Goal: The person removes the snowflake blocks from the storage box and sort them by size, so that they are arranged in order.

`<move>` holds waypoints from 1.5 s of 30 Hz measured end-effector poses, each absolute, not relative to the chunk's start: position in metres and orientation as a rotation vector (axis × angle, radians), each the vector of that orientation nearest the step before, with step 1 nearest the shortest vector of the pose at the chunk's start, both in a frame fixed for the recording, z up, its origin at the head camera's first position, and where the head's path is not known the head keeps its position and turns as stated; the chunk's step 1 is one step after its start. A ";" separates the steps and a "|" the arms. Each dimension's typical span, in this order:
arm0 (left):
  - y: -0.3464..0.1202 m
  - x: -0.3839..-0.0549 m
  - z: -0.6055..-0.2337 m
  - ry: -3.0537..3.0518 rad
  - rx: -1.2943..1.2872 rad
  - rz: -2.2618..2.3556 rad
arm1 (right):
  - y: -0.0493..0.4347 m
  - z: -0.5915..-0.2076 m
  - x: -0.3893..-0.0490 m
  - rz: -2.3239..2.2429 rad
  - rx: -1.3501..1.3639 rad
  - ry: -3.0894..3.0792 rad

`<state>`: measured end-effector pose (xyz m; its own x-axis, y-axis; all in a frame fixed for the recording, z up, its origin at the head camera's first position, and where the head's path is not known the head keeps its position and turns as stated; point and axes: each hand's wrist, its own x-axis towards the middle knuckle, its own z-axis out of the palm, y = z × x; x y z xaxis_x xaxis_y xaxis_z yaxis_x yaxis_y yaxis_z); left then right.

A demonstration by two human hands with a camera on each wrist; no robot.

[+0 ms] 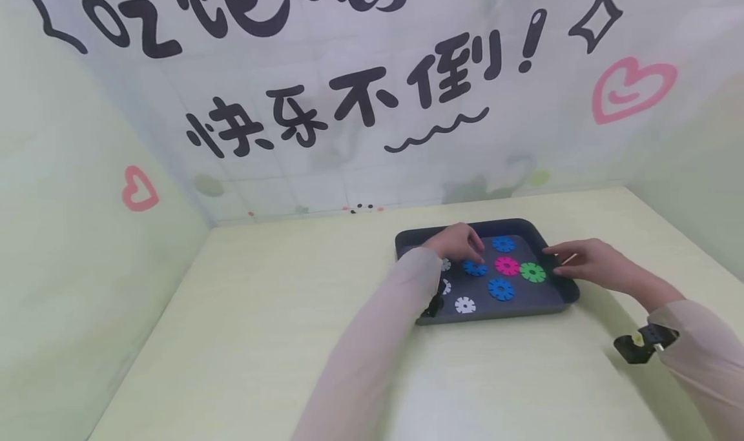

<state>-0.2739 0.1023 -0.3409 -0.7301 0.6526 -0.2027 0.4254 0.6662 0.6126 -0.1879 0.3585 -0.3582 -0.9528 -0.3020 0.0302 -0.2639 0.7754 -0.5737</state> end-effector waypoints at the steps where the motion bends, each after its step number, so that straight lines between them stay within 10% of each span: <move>1: 0.104 -0.274 -0.343 2.491 0.825 0.740 | 0.358 -0.358 -0.188 -0.922 -0.461 2.899; 45: 0.029 -0.286 -0.310 2.506 0.841 0.802 | 0.359 -0.361 -0.190 -0.909 -0.433 2.890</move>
<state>-0.2862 0.0289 -0.3099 -0.7504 0.6399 -0.1653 0.4251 0.6588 0.6207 -0.1900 0.3585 -0.3607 -0.9568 -0.2908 0.0068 -0.2424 0.7841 -0.5714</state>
